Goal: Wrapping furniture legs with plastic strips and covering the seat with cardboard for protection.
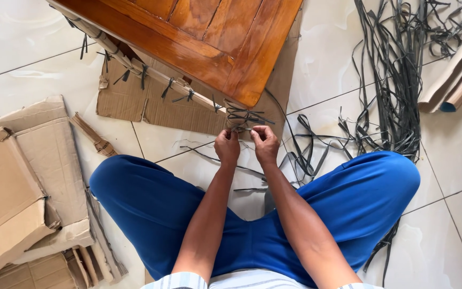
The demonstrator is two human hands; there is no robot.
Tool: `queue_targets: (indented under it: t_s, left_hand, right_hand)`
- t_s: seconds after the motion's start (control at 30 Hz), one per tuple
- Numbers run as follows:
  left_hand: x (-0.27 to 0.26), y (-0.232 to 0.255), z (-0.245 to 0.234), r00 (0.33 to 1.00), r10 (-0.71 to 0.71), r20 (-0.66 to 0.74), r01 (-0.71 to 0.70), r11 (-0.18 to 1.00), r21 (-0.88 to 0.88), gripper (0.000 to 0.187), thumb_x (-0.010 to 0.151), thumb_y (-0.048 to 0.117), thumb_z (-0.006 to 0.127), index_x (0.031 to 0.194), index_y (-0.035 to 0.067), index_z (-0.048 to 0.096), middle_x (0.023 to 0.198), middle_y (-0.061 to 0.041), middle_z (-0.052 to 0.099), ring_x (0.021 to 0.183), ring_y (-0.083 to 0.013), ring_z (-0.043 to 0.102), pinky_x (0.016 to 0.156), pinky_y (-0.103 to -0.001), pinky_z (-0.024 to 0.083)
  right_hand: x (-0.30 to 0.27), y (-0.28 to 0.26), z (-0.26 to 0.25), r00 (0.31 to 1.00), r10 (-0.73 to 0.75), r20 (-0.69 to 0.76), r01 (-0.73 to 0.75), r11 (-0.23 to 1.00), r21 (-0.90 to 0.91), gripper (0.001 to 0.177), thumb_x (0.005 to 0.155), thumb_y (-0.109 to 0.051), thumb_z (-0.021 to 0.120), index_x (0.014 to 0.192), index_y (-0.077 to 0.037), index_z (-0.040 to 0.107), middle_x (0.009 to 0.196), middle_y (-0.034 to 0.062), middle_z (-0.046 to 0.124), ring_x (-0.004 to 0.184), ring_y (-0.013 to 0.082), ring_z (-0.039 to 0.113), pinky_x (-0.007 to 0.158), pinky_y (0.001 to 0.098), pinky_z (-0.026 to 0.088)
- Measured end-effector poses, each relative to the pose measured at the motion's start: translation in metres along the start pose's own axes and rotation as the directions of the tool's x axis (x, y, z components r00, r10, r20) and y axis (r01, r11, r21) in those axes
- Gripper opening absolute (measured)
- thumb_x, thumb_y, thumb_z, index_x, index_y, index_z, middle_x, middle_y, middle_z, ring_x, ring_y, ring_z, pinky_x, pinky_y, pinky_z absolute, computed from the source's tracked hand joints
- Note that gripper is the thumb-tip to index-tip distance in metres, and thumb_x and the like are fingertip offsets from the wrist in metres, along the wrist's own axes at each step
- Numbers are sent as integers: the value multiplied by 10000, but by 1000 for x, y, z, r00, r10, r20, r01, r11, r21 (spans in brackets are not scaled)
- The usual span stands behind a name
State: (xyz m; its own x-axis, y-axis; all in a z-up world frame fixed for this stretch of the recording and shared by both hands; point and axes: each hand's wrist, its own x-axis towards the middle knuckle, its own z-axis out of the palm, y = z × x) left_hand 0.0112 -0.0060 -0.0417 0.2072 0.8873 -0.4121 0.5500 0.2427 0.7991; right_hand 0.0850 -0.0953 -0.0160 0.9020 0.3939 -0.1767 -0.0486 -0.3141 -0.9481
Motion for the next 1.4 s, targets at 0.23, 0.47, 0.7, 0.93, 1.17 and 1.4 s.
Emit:
queue_targets:
  t_s: [0.23, 0.47, 0.7, 0.93, 1.17, 1.4]
  left_hand:
    - [8, -7, 6, 999, -35, -35, 33, 999, -36, 220, 826, 321, 671, 936, 163, 777, 834, -74, 770, 943, -349, 736, 873, -487, 553]
    - [10, -6, 10, 995, -97, -34, 93, 991, -98, 217, 822, 316, 680, 940, 163, 779, 840, -65, 770, 942, -311, 739, 861, -442, 555]
    - [2, -4, 5, 994, -109, 18, 111, 983, -145, 303, 839, 294, 723, 1097, 139, 750, 985, -107, 776, 1052, -316, 723, 923, -461, 545]
    - [-8, 0, 13, 982, -108, 153, 124, 988, -95, 337, 792, 411, 793, 997, 145, 774, 935, -85, 780, 1029, -317, 726, 943, -443, 520]
    - [14, -29, 36, 983, -157, 94, 168, 978, -125, 307, 759, 477, 816, 950, 237, 803, 891, -7, 786, 999, -264, 730, 921, -390, 520]
    - [32, -90, 76, 984, -144, 101, 155, 983, -101, 358, 737, 490, 829, 980, 234, 769, 951, 14, 771, 1034, -231, 706, 945, -390, 494]
  right_hand:
    - [6, 2, -2, 999, 19, -48, -19, 1000, -2, 164, 897, -148, 826, 1040, -124, 749, 820, 44, 746, 741, 125, 686, 731, 304, 583]
    - [6, 9, 0, 991, 89, -95, -86, 995, 43, 151, 905, -166, 820, 1026, -143, 734, 807, 16, 743, 721, 101, 670, 719, 271, 566]
    - [-11, 3, 0, 994, 109, 2, -109, 994, 23, 88, 930, -166, 785, 1017, -153, 777, 793, 34, 764, 711, 120, 700, 712, 286, 581]
    - [-21, 27, 2, 983, 138, 118, -138, 990, -14, 150, 964, -180, 723, 1095, -168, 796, 808, 83, 778, 745, 157, 742, 726, 298, 591]
    - [-23, 33, -19, 971, 192, 145, -172, 975, -138, 156, 936, -219, 714, 1055, -241, 811, 808, 17, 791, 744, 139, 764, 737, 293, 596]
    - [-9, 64, -50, 976, 213, -35, -216, 949, -229, 151, 916, -246, 712, 1029, -252, 811, 705, -5, 748, 722, 170, 740, 755, 325, 583]
